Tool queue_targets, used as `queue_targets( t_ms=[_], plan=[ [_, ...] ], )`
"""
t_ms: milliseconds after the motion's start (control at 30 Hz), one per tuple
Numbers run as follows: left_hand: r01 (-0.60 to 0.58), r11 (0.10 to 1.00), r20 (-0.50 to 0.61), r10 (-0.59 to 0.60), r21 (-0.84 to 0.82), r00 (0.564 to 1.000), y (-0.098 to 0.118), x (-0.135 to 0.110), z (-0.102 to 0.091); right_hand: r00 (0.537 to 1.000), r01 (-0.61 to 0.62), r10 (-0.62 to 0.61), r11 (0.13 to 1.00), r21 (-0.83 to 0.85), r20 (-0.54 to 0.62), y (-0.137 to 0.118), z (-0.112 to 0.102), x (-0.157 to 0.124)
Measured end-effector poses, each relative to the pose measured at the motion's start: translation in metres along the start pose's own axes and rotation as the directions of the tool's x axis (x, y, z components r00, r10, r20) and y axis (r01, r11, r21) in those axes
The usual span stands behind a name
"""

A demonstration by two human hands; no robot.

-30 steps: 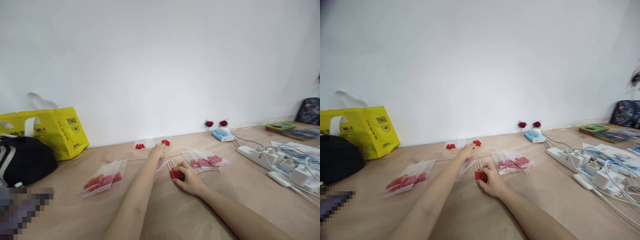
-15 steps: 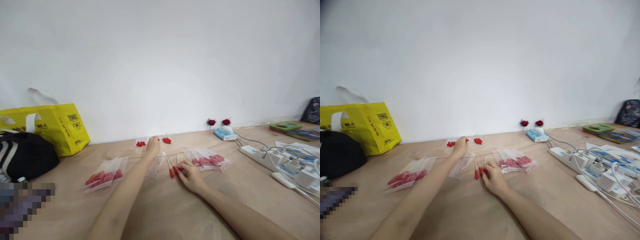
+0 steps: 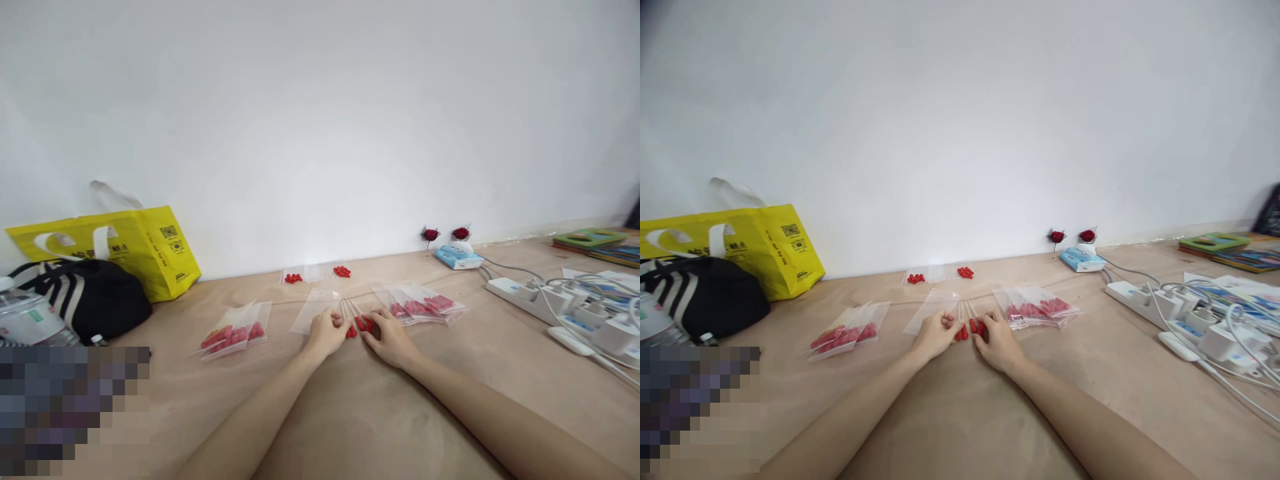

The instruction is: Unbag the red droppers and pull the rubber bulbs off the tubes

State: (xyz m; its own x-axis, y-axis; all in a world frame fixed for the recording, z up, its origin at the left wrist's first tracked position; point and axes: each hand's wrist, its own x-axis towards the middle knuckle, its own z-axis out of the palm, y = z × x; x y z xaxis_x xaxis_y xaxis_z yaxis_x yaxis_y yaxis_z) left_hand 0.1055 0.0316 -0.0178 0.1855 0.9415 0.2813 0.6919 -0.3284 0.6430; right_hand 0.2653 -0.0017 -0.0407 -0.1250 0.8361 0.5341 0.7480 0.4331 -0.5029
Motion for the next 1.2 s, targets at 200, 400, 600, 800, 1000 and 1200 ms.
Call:
queue_targets(
  t_ms=[200,400,600,800,1000,1200],
  plan=[
    [-0.117,0.993,-0.028,0.116,-0.014,0.993,-0.002,-0.014,-0.013,0.999,0.033,-0.033,0.998,-0.046,0.004,0.006,0.002,0.002],
    [-0.285,0.933,-0.022,0.297,0.220,0.955,-0.028,-0.030,-0.039,0.992,0.123,-0.119,0.986,-0.113,0.041,0.010,0.003,0.004],
    [-0.226,0.909,0.096,0.205,0.350,0.974,-0.039,-0.034,-0.041,0.975,0.185,-0.171,0.978,-0.096,0.139,0.012,-0.002,0.005],
    [-0.189,0.856,0.020,0.205,0.482,0.978,-0.036,-0.041,-0.042,0.967,0.248,-0.241,0.965,-0.091,0.080,0.011,-0.004,0.005],
    [-0.216,0.898,0.182,0.156,0.384,0.971,-0.036,-0.023,-0.040,0.941,0.339,-0.333,0.931,-0.138,0.063,0.000,-0.005,0.002],
    [-0.194,0.910,0.383,0.042,0.367,0.923,-0.032,-0.027,-0.048,0.946,0.323,-0.316,0.937,-0.132,0.067,-0.004,-0.006,0.000]
  ],
)
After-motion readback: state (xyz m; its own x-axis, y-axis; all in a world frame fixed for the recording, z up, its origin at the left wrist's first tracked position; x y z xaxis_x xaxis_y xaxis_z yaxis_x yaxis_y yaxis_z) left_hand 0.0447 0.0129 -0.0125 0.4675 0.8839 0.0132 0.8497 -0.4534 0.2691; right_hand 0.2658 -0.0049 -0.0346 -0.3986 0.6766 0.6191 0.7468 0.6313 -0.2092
